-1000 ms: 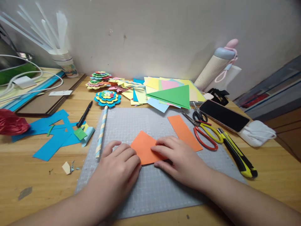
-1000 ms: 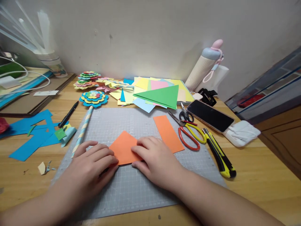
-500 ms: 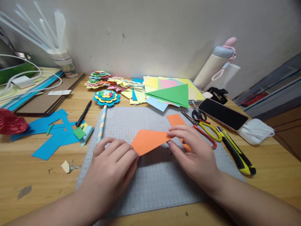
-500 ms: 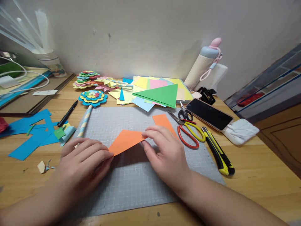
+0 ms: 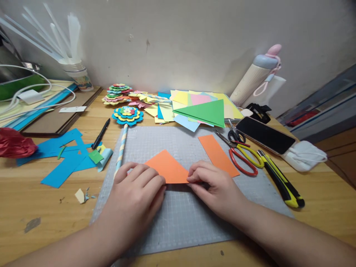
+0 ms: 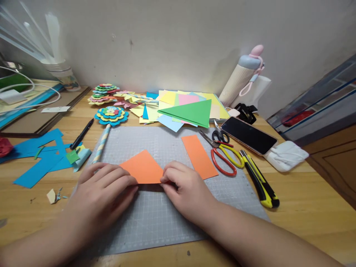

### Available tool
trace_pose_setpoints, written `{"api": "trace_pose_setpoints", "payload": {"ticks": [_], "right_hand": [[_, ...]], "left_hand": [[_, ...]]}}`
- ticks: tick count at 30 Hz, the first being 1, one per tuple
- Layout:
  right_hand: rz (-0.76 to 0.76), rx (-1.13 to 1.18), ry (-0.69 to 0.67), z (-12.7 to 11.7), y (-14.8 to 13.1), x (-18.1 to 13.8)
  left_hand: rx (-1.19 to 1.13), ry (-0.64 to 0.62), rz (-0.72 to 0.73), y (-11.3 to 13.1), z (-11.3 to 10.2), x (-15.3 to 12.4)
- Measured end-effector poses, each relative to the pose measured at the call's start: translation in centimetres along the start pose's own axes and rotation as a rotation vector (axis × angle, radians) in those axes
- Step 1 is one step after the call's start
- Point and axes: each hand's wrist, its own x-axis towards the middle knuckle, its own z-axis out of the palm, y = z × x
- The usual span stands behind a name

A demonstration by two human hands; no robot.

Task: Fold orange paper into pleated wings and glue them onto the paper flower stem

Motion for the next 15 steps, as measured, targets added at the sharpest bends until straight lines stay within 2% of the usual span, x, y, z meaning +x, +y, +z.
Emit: {"api": "trace_pose_setpoints", "payload": {"ticks": [7,15], "right_hand": [[0.002,0.039,-0.066,0.03,0.04,0.06],[-0.078,-0.106,-0.09,-0.26,-0.74,0.28]], "left_hand": [[-0.009,-0.027,0.002,-0.03,0.23,0.09],[0.002,-0.111,0.013,-0.06,0.58,0.23]]}}
